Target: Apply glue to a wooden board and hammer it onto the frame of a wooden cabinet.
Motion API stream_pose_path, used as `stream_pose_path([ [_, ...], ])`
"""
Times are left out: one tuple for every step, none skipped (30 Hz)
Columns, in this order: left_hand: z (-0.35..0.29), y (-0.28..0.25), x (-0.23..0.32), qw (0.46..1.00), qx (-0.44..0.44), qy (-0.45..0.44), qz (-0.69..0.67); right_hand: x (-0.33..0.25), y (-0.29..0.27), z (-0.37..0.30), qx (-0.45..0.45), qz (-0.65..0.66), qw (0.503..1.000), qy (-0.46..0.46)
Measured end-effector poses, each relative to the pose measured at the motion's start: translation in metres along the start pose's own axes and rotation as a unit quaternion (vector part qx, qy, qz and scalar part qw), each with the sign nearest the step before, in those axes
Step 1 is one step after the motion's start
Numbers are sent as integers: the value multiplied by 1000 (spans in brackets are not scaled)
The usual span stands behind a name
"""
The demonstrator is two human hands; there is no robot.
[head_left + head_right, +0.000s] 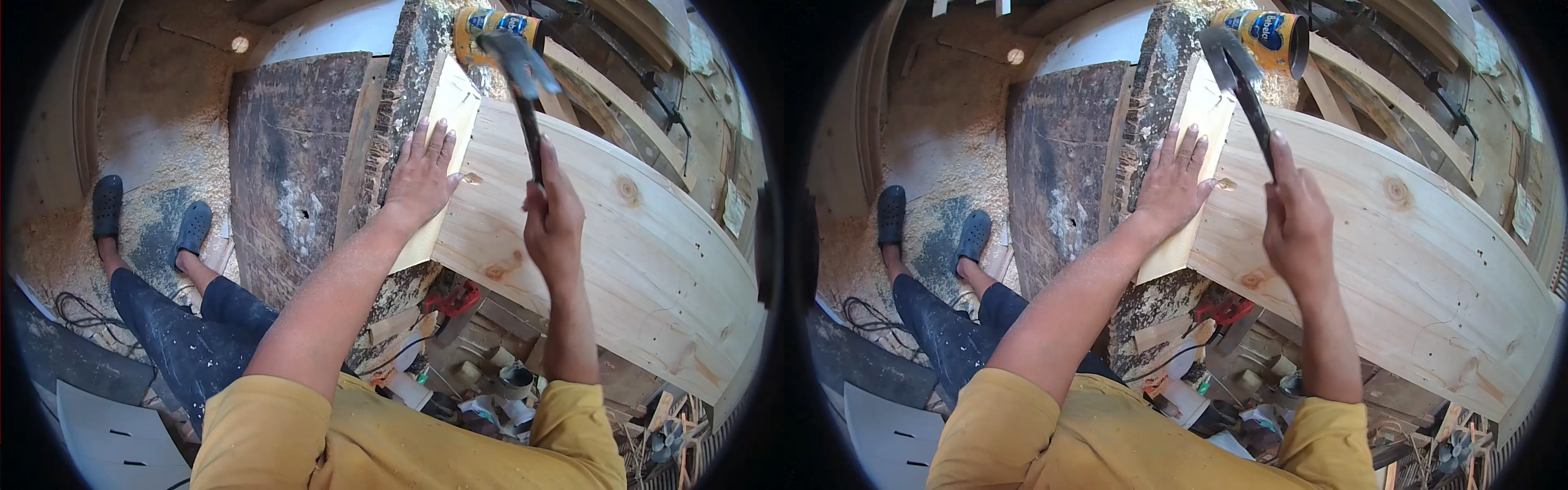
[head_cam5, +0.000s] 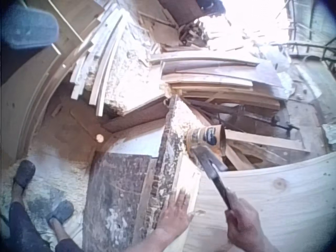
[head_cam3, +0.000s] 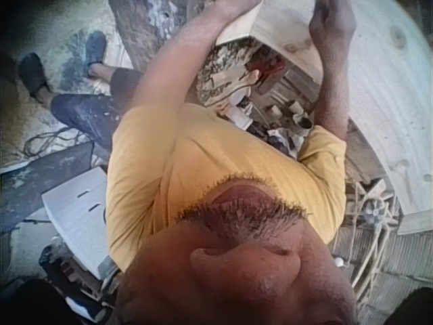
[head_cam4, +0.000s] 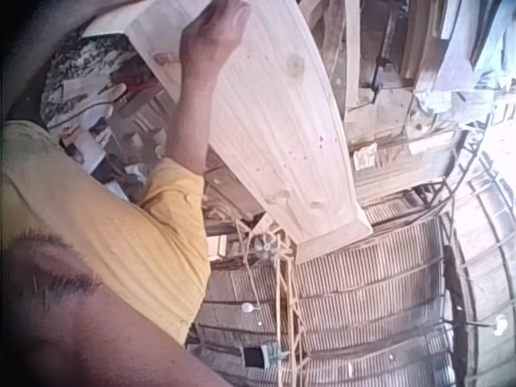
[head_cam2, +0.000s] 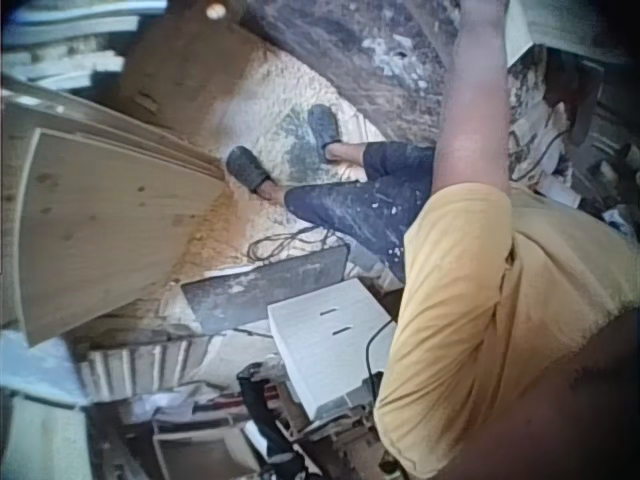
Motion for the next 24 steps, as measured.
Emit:
stream_pose_path([
  [-1,-1,1,999,34,18,-8,-6,2,-8,-10,-8,1000,13],
  [-1,0,0,999,32,14,-5,-12,5,-16,19,28,999,11],
  [-1,1,0,999,30,12,-3,-16,12,-21,30,54,998,28],
  [-1,2,-1,999,31,14,-1,-15,22,-24,13,73,995,69],
  [-1,2,-1,999,32,14,-9,-15,35,-23,25,93,992,86],
  [-1,2,-2,999,40,15,-15,-14,43,-25,37,89,991,92],
  [0,3,-2,999,35,15,-19,-11,51,-25,37,84,990,106],
  [0,4,-2,999,40,16,-25,-8,58,-24,39,82,991,103],
  [-1,4,-3,998,45,16,-30,-5,66,-25,9,79,987,142],
  [-1,4,-3,998,49,16,-42,-1,72,-27,-21,76,980,184],
  [-2,4,-3,998,43,15,-49,-1,73,-29,-24,72,979,187],
  [-1,5,-3,998,42,17,-45,-2,72,-30,3,72,982,172],
  [-2,4,-3,997,64,24,-32,-4,70,-31,31,73,985,153],
  [-3,4,-4,997,66,25,-31,-10,64,-32,106,33,991,71],
  [-3,5,-4,998,49,22,-44,-14,62,-33,131,36,990,38],
  [-3,5,-4,998,48,23,-37,-15,61,-34,134,76,986,64],
  [-2,4,-4,997,64,28,-27,-18,62,-32,148,86,984,44],
  [-2,5,-4,998,48,25,-32,-20,63,-30,136,53,988,41],
  [-1,5,-5,997,48,21,-48,-18,70,-27,69,35,992,98],
  [-1,5,-5,997,48,18,-65,-16,76,-26,16,50,987,154],
  [-1,5,-5,996,46,18,-67,-15,82,-25,-28,84,980,176],
  [0,5,-5,998,41,18,-51,-17,81,-26,-7,120,978,173],
  [0,4,-5,998,53,22,-32,-18,83,-26,-6,113,977,179],
  [-1,4,-5,998,54,24,-32,-21,79,-28,64,86,986,126],
])
Point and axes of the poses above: each hand's wrist, its own z-axis towards the middle knuckle, its own y-axis out of the palm, x = y × z, the point moved 3 cm from there along z, towards the middle knuckle, and after that the axes turned 7 degrees about -z, right-handed, at the moved point
